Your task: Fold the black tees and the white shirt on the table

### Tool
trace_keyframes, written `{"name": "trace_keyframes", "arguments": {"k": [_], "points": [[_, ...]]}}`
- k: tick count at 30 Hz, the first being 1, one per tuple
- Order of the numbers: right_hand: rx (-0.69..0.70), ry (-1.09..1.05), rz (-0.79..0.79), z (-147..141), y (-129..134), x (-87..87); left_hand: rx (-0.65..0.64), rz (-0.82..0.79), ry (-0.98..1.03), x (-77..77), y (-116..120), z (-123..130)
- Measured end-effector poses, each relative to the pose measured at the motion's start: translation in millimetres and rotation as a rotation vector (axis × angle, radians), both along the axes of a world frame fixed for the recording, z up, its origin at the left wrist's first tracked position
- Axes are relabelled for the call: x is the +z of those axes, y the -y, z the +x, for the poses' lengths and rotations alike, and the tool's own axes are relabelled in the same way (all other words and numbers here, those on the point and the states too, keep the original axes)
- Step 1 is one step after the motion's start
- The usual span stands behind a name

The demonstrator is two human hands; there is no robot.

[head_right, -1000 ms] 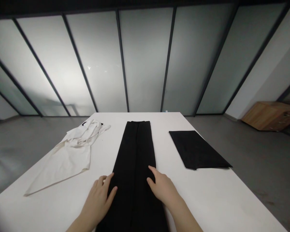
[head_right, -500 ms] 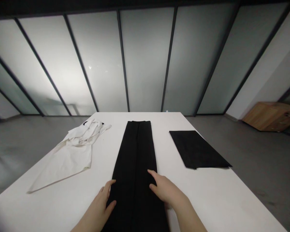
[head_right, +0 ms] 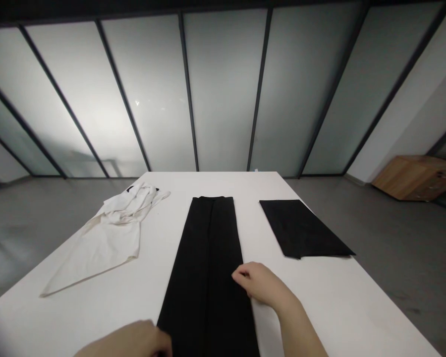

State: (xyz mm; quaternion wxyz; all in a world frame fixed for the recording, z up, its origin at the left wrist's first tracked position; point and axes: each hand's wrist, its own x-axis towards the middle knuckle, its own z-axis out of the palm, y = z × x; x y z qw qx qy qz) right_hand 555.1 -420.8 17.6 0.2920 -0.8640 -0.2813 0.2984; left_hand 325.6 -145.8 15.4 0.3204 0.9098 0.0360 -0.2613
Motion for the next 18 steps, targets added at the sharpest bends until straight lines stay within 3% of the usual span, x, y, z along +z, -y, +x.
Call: {"name": "trace_keyframes", "arguments": {"k": [3, 5, 7, 10, 12, 18], "points": [[-0.114, 0.298, 0.187, -2.3, -21.5, -10.5, 0.013, 0.155, 0.346, 3.1, 9.9, 52.7], [-0.034, 0.388, 0.286, -12.4, -38.3, -17.9, 0.062, 0.277, 0.555, -8.6, 13.0, 98.1], [0.124, 0.451, 0.313, -25.9, -53.1, -25.1, 0.077, 0.415, 0.639, -28.1, 10.8, 143.8], [0.323, 0.443, 0.191, -41.8, -67.5, -35.2, 0.072, 0.534, 0.565, -55.2, -0.1, 202.0], [0.390, 0.390, 0.094, -46.1, -71.8, -41.2, 0.068, 0.564, 0.531, -64.3, -9.1, 231.5], [0.409, 0.343, 0.053, -45.8, -73.0, -47.7, 0.148, 0.588, 0.425, -61.6, -31.0, 295.3]]}}
